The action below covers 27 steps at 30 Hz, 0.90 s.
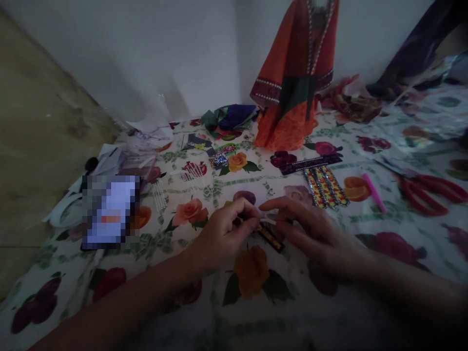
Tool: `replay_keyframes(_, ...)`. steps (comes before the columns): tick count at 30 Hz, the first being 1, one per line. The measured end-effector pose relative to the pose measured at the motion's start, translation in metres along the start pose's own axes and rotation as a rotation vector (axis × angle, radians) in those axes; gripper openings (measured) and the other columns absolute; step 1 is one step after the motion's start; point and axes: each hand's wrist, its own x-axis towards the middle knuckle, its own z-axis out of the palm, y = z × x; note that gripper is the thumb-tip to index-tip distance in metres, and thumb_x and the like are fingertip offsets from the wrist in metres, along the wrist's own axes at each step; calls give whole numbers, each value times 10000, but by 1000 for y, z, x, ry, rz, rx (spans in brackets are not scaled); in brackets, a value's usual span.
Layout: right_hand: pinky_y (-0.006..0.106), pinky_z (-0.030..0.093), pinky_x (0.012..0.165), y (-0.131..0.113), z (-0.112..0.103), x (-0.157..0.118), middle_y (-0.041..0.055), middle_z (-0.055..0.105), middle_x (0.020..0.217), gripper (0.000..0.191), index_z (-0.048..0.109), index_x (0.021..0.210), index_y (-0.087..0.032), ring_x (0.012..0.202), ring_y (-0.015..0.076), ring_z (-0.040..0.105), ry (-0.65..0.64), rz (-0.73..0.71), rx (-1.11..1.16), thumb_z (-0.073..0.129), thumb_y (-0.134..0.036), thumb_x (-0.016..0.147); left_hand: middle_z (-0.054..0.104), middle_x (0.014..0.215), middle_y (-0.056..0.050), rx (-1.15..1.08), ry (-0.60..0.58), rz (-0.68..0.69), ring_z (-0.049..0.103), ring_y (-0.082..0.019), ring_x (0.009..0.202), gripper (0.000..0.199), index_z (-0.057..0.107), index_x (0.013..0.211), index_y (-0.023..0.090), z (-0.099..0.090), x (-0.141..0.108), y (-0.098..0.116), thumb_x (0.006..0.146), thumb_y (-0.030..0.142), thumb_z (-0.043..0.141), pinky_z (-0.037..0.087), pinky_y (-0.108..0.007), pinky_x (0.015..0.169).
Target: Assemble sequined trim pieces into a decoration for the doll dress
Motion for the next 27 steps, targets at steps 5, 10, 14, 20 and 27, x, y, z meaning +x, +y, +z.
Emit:
replay_keyframes(5,236,457,624,2,0,0,-23,643,777,257,546,1261,-247,682,120,591,-3,-8,86,452,-205,1025,605,842,-3,-39,-2,-10,573,-150,778,130,594,902,191,0,2,0,958,306,571,427,-272,701)
replay_keyframes(10,244,475,669,7,1,0,-9,644,819,287,520,1310,-232,744,126,612,-24,-29,202,443,-213,1035,615,843,2,-58,-6,-7,568,-142,768,135,623,896,195,-2,3,-3,951,315,592,424,-265,700)
replay_keyframes(14,262,480,694,9,-1,0,-1,631,819,306,505,1337,-199,752,131,610,-61,-65,270,432,-220,1040,642,970,-16,-81,-7,45,587,-162,885,88,648,915,212,-3,3,-5,930,295,622,440,-282,801)
replay_keyframes(20,291,503,741,8,-4,-1,22,645,891,323,514,1360,-220,813,151,621,-88,-52,318,408,-237,1055,627,912,-5,-168,-101,-16,581,-141,831,132,616,890,195,-8,2,-2,953,310,603,428,-250,728)
replay_keyframes(27,311,518,780,11,0,-1,87,635,1234,304,544,1321,-254,1032,201,633,-48,-52,250,401,-249,1054,633,917,-3,-213,-188,-3,579,-135,836,137,591,891,198,-11,3,-3,966,312,595,433,-238,731)
